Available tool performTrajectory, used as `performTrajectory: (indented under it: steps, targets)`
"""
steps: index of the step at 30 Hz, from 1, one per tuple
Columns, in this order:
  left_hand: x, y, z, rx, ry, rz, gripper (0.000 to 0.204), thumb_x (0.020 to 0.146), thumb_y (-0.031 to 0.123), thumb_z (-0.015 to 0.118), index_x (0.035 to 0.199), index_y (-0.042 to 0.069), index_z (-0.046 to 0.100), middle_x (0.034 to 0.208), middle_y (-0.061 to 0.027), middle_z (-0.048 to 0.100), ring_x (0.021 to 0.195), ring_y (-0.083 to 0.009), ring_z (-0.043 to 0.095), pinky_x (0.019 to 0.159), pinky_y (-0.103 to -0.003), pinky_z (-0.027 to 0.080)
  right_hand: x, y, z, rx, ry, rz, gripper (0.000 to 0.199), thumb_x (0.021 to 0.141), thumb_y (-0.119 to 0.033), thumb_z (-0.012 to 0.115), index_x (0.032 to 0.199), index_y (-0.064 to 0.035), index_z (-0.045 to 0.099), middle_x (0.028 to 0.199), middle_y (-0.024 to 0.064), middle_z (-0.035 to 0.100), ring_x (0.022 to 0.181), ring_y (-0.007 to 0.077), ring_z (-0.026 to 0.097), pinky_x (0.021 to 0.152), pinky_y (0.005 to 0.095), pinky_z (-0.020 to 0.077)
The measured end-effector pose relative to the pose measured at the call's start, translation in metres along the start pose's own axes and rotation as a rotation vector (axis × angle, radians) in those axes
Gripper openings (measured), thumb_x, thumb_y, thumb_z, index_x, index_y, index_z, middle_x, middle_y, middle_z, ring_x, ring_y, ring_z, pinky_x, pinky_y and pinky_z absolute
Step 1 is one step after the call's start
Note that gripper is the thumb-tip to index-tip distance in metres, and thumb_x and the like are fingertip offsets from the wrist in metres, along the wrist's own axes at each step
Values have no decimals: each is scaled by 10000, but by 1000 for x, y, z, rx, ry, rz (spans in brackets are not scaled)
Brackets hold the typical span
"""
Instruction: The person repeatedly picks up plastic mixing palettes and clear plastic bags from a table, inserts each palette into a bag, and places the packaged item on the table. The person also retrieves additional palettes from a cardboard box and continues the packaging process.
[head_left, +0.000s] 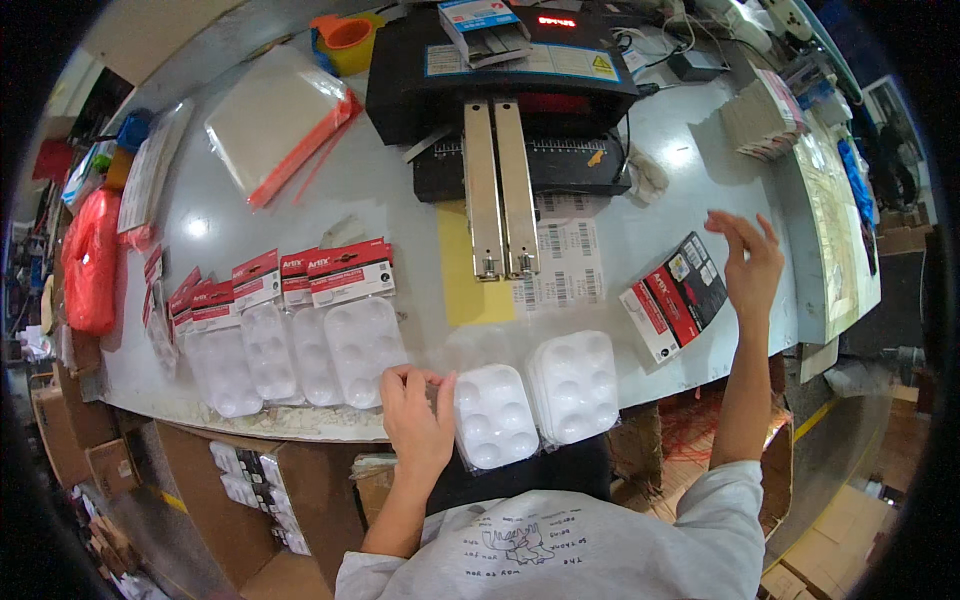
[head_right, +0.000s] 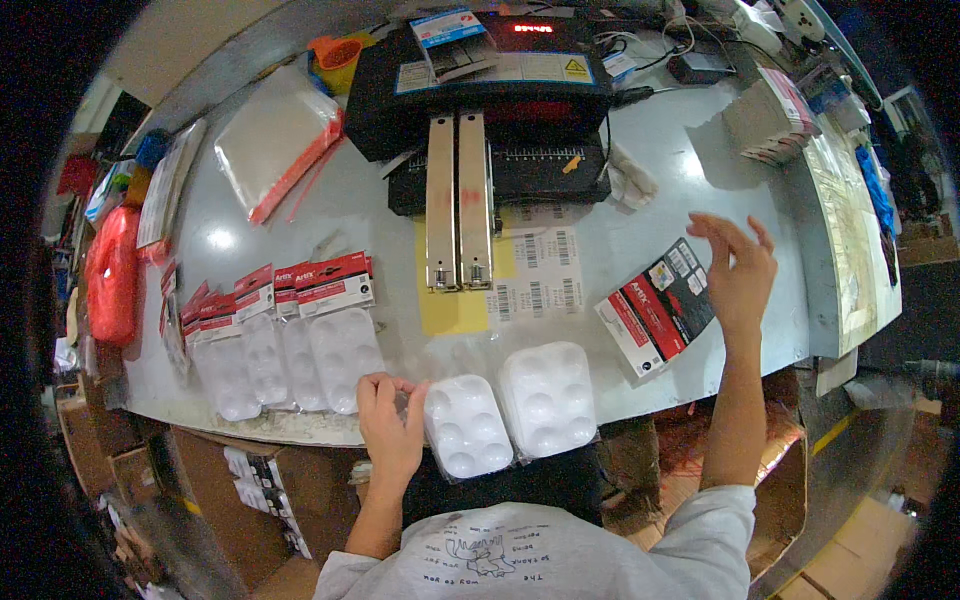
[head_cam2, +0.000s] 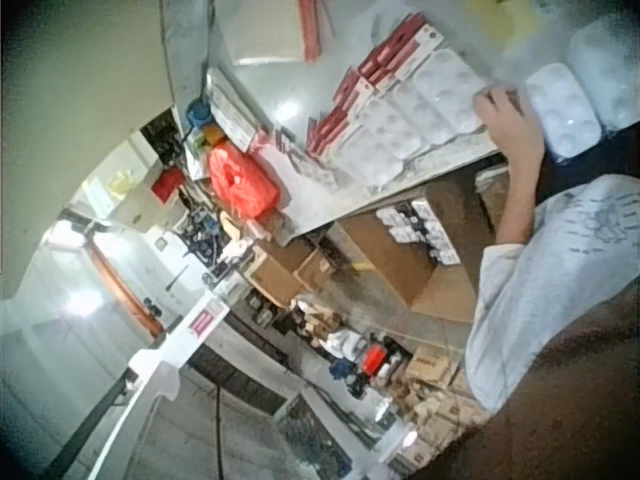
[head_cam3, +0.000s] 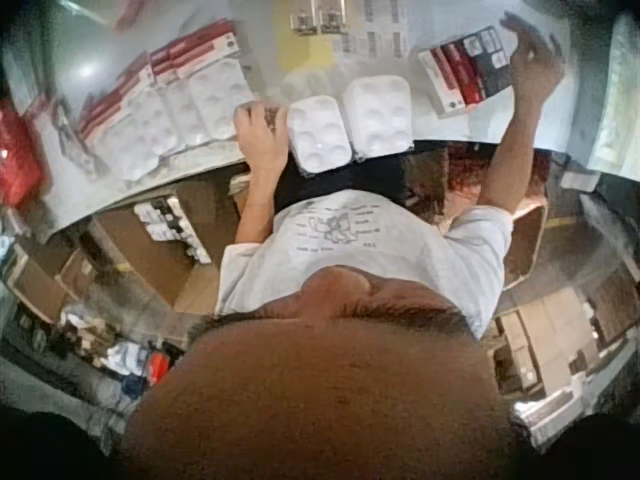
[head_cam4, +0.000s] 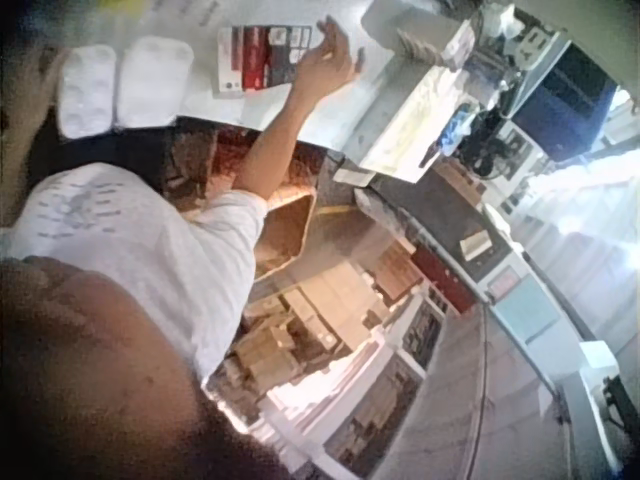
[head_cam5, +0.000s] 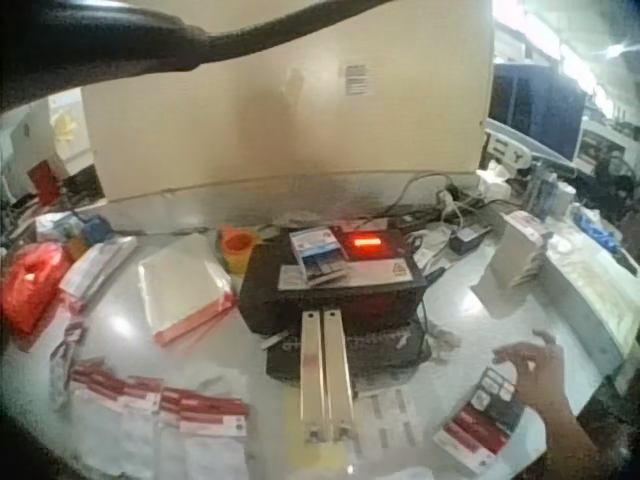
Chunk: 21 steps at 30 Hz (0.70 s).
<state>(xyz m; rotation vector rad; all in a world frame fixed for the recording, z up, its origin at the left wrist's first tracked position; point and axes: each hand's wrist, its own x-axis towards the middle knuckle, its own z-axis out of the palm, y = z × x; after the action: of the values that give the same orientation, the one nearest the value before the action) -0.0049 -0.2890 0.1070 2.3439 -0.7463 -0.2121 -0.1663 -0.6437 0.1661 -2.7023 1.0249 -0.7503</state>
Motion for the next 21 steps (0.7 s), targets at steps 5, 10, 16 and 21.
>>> performTrajectory:
  steps: [5, 10, 16, 21]
  targets:
    - [-2, 6, 2, -541, -2, -33, 136, 899, 107, 543, 925, -5, 471, 1012, -199, 602, 873, -248, 586, 788, -309, 444, -52, -21, -6, 578, 101, 506, 191, 691, 33, 720, 851, 38, 617, 714, 75, 670, 670, 106, 629, 737, 286, 537]
    - [7, 23, -6, -1071, -143, -210, 123, 973, 99, 397, 956, -4, 461, 982, -221, 650, 863, -193, 629, 804, -288, 471, -67, -49, 23, -106, 54, 151, 939, 606, -381, 828, 1313, 31, 366, 1357, 188, 401, 1281, 314, 346, 993, 417, 345]
    - [20, 48, -2, -1077, -274, -302, 222, 964, 106, 437, 1080, -64, 518, 983, -192, 657, 910, -230, 648, 824, -304, 498, -80, -44, 44, -295, -86, 152, 976, 637, -501, 759, 1367, -3, 346, 1436, 156, 342, 1343, 320, 285, 1026, 434, 281]
    - [22, 55, 1, -1056, -372, -325, 255, 947, 108, 487, 1086, -89, 568, 1004, -188, 655, 934, -248, 650, 832, -310, 503, -85, -57, 43, -156, 64, -17, 826, 684, -339, 784, 1337, -14, 398, 1289, 142, 529, 1216, 330, 472, 980, 423, 345]
